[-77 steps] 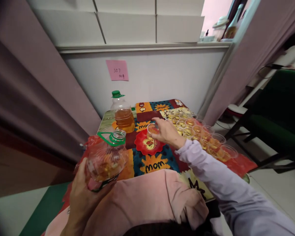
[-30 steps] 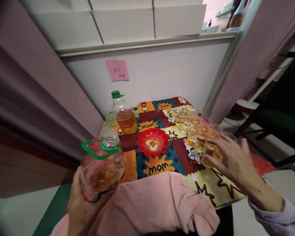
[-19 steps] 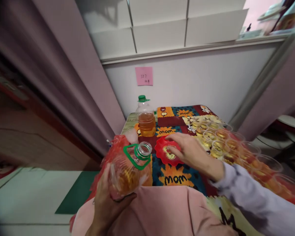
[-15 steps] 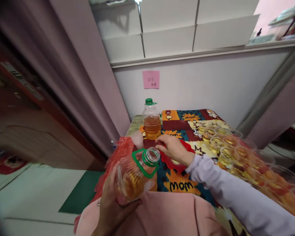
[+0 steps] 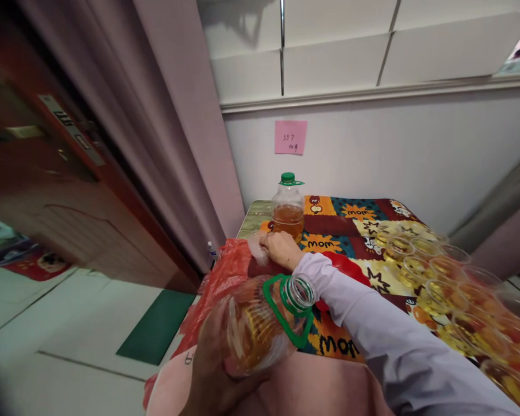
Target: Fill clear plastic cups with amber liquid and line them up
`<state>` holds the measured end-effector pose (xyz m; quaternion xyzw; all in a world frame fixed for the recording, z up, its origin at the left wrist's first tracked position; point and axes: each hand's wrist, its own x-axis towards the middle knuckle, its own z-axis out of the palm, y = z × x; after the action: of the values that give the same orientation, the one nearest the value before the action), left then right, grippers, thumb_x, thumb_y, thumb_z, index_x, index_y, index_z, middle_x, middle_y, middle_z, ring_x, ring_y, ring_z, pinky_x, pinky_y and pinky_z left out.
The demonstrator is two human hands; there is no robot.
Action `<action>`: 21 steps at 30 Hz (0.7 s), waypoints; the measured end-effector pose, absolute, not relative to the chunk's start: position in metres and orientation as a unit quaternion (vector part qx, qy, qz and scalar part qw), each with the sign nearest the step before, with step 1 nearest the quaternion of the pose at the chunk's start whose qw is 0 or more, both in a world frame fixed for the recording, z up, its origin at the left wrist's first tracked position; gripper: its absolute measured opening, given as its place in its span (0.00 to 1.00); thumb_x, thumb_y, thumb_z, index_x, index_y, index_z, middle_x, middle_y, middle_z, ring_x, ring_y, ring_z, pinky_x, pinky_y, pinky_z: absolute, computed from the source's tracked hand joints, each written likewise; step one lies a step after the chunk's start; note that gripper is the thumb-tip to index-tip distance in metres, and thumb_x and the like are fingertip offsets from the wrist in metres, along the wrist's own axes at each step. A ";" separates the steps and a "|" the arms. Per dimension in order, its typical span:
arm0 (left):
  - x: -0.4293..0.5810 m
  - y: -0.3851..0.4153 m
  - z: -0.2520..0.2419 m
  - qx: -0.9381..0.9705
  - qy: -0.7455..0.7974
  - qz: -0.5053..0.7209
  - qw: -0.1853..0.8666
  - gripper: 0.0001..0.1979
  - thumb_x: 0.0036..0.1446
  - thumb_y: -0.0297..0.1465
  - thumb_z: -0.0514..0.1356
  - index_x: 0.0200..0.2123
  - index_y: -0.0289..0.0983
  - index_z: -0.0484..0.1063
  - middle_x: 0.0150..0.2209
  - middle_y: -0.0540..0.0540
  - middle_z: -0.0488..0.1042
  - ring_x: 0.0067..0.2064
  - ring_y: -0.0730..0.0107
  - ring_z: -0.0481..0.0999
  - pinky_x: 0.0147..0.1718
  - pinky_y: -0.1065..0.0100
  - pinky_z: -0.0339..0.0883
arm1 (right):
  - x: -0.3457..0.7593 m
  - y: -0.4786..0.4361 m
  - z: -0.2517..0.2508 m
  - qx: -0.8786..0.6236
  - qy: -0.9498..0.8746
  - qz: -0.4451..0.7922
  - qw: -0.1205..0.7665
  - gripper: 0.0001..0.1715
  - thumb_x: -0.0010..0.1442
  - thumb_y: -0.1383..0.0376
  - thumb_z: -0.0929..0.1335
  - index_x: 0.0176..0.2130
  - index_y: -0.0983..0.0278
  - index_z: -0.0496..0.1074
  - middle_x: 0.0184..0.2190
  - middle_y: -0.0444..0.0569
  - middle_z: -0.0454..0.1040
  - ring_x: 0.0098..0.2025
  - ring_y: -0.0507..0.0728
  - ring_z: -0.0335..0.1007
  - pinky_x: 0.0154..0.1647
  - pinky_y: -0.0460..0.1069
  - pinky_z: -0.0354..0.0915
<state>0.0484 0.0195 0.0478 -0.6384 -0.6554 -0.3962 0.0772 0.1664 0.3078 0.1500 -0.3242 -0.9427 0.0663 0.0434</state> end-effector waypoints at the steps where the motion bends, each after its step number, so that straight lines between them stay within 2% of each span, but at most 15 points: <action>1: 0.050 0.020 0.047 -0.627 -0.658 -0.409 0.077 0.63 0.58 0.59 0.73 0.85 0.46 0.46 0.76 0.27 0.70 0.73 0.22 0.75 0.63 0.26 0.79 | 0.166 0.308 0.150 -0.325 -0.942 0.068 0.045 0.19 0.80 0.64 0.66 0.54 0.63 0.87 0.55 0.62 0.88 0.56 0.66 0.86 0.54 0.52 0.73; 4: 0.052 0.022 0.045 -0.615 -0.659 -0.425 0.078 0.63 0.59 0.61 0.71 0.85 0.45 0.46 0.76 0.25 0.70 0.73 0.20 0.74 0.65 0.22 0.76 | 0.167 0.309 0.149 -0.333 -0.938 0.076 0.060 0.16 0.79 0.64 0.68 0.50 0.62 0.87 0.52 0.61 0.90 0.54 0.65 0.87 0.52 0.51 0.72; 8: 0.044 0.021 0.047 -0.655 -0.648 -0.376 0.094 0.69 0.54 0.62 0.74 0.86 0.41 0.44 0.74 0.20 0.72 0.71 0.19 0.78 0.59 0.26 0.83 | 0.172 0.310 0.147 -0.351 -0.926 0.095 0.099 0.09 0.75 0.64 0.74 0.50 0.61 0.87 0.50 0.57 0.90 0.51 0.63 0.87 0.48 0.50 0.70; 11: 0.042 0.021 0.053 -0.649 -0.649 -0.382 0.109 0.69 0.55 0.65 0.72 0.86 0.41 0.44 0.73 0.21 0.74 0.69 0.21 0.79 0.58 0.27 0.84 | 0.175 0.312 0.143 -0.362 -0.916 0.110 0.131 0.09 0.73 0.60 0.77 0.49 0.61 0.86 0.47 0.54 0.90 0.48 0.62 0.87 0.45 0.49 0.69; 15: 0.048 0.026 0.059 -0.657 -0.639 -0.381 0.125 0.66 0.58 0.67 0.68 0.85 0.39 0.46 0.70 0.21 0.76 0.67 0.22 0.81 0.55 0.27 0.85 | 0.179 0.316 0.145 -0.358 -0.882 0.171 0.256 0.07 0.71 0.61 0.79 0.41 0.62 0.84 0.38 0.51 0.89 0.39 0.57 0.83 0.41 0.48 0.66; 17: 0.050 0.027 0.059 -0.651 -0.642 -0.387 0.123 0.65 0.60 0.67 0.67 0.85 0.38 0.46 0.72 0.21 0.74 0.69 0.22 0.79 0.58 0.26 0.83 | 0.186 0.318 0.155 -0.356 -0.852 0.200 0.327 0.07 0.69 0.64 0.80 0.37 0.63 0.83 0.34 0.49 0.87 0.35 0.56 0.80 0.38 0.48 0.65; 21: 0.046 0.030 0.054 -0.639 -0.649 -0.399 0.106 0.68 0.54 0.67 0.71 0.85 0.42 0.46 0.74 0.25 0.73 0.71 0.22 0.77 0.63 0.27 0.79 | 0.227 0.317 0.184 -0.355 -0.822 0.150 0.419 0.09 0.71 0.60 0.77 0.39 0.62 0.82 0.35 0.49 0.86 0.34 0.56 0.77 0.39 0.50 0.66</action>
<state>0.0460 0.0304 0.0545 -0.6389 -0.6491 -0.3989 0.1064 0.2266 0.3168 0.1840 -0.3546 -0.8224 0.1505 0.4187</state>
